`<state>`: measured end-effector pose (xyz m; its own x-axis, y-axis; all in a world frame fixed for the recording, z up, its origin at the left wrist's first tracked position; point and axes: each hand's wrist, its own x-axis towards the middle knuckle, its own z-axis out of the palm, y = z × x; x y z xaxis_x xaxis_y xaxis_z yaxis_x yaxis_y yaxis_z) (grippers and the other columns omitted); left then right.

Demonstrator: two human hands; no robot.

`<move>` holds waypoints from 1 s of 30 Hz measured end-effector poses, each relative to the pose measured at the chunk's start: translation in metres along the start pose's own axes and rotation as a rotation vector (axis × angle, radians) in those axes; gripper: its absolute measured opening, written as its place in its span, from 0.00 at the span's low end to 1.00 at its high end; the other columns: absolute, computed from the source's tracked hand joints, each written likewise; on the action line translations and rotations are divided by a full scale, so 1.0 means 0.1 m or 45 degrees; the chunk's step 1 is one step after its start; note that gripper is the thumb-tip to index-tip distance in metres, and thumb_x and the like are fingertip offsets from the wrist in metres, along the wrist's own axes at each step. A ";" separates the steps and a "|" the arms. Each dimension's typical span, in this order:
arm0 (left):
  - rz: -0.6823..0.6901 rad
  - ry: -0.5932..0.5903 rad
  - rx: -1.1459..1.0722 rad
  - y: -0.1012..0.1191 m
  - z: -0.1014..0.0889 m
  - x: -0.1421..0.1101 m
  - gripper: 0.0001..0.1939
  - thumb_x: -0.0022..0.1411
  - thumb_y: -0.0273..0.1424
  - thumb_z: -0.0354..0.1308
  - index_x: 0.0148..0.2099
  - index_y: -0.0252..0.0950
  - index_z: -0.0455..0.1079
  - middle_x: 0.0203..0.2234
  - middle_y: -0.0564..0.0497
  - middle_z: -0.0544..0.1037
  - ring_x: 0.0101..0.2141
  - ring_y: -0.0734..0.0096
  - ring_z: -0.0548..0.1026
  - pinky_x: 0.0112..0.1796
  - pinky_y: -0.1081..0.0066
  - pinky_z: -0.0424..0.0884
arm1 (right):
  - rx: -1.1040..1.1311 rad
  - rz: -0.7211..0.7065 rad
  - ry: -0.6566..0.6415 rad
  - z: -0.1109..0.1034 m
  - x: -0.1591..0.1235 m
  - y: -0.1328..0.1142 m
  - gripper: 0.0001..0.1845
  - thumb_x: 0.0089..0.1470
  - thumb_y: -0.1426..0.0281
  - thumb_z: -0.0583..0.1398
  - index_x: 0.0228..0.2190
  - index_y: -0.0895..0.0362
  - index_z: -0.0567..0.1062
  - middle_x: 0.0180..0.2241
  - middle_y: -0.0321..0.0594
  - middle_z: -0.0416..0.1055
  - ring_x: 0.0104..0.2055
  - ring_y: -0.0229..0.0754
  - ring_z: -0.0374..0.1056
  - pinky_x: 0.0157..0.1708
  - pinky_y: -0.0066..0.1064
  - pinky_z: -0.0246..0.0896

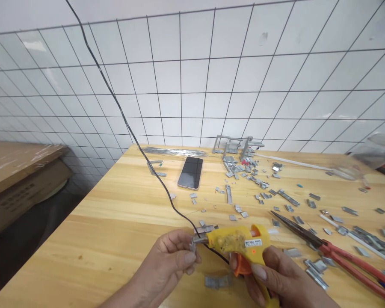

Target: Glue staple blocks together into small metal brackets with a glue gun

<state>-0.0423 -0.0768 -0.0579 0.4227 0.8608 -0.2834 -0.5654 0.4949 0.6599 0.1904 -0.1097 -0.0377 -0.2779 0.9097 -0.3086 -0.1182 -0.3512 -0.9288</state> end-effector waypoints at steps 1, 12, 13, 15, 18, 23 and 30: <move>0.010 0.007 0.025 0.00 0.00 0.00 0.15 0.39 0.27 0.76 0.33 0.37 0.80 0.22 0.52 0.80 0.23 0.79 0.75 0.24 0.82 0.65 | 0.000 -0.009 -0.001 0.00 0.00 0.00 0.24 0.45 0.49 0.65 0.31 0.58 0.75 0.16 0.32 0.65 0.19 0.33 0.54 0.22 0.28 0.41; 0.149 0.096 0.375 0.04 0.03 -0.02 0.13 0.41 0.32 0.75 0.31 0.35 0.79 0.21 0.52 0.78 0.22 0.79 0.70 0.25 0.79 0.66 | -0.043 0.008 -0.020 0.02 0.00 -0.05 0.26 0.45 0.47 0.64 0.32 0.59 0.76 0.16 0.32 0.65 0.19 0.33 0.56 0.22 0.27 0.44; 0.154 0.109 0.377 0.04 0.04 -0.02 0.13 0.41 0.31 0.75 0.30 0.35 0.79 0.21 0.52 0.78 0.22 0.78 0.70 0.25 0.79 0.66 | -0.040 0.009 -0.032 0.02 0.00 -0.05 0.27 0.44 0.47 0.65 0.32 0.59 0.76 0.16 0.32 0.65 0.19 0.33 0.56 0.21 0.27 0.45; 0.158 0.129 0.385 0.05 0.04 -0.02 0.12 0.41 0.30 0.74 0.30 0.35 0.79 0.22 0.52 0.79 0.23 0.77 0.71 0.26 0.79 0.66 | -0.036 0.015 -0.031 0.01 -0.01 -0.05 0.27 0.43 0.47 0.65 0.32 0.59 0.77 0.16 0.32 0.65 0.19 0.34 0.57 0.21 0.27 0.46; 0.166 0.153 0.395 0.07 0.07 -0.03 0.11 0.41 0.29 0.74 0.30 0.36 0.78 0.22 0.52 0.79 0.24 0.76 0.72 0.26 0.79 0.66 | -0.072 0.024 0.018 0.00 -0.03 -0.06 0.27 0.42 0.47 0.66 0.34 0.58 0.77 0.16 0.33 0.66 0.21 0.37 0.60 0.24 0.29 0.51; 0.216 0.204 0.461 0.11 0.12 -0.04 0.11 0.40 0.28 0.74 0.28 0.34 0.77 0.21 0.52 0.79 0.23 0.74 0.73 0.28 0.77 0.68 | -0.149 -0.026 0.053 0.00 -0.05 -0.09 0.27 0.43 0.46 0.65 0.33 0.57 0.78 0.17 0.34 0.66 0.22 0.40 0.63 0.28 0.32 0.58; 0.290 0.170 0.529 0.14 0.16 -0.05 0.11 0.41 0.29 0.74 0.28 0.34 0.76 0.22 0.50 0.80 0.26 0.70 0.76 0.32 0.73 0.72 | -0.115 -0.010 0.099 0.03 -0.10 -0.14 0.25 0.42 0.47 0.66 0.33 0.55 0.79 0.18 0.33 0.66 0.23 0.38 0.61 0.29 0.31 0.61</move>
<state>-0.0411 -0.0763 -0.0366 0.2113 0.9629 -0.1681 -0.2911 0.2262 0.9296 0.1920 -0.1143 -0.0216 -0.2021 0.9279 -0.3132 -0.0325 -0.3260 -0.9448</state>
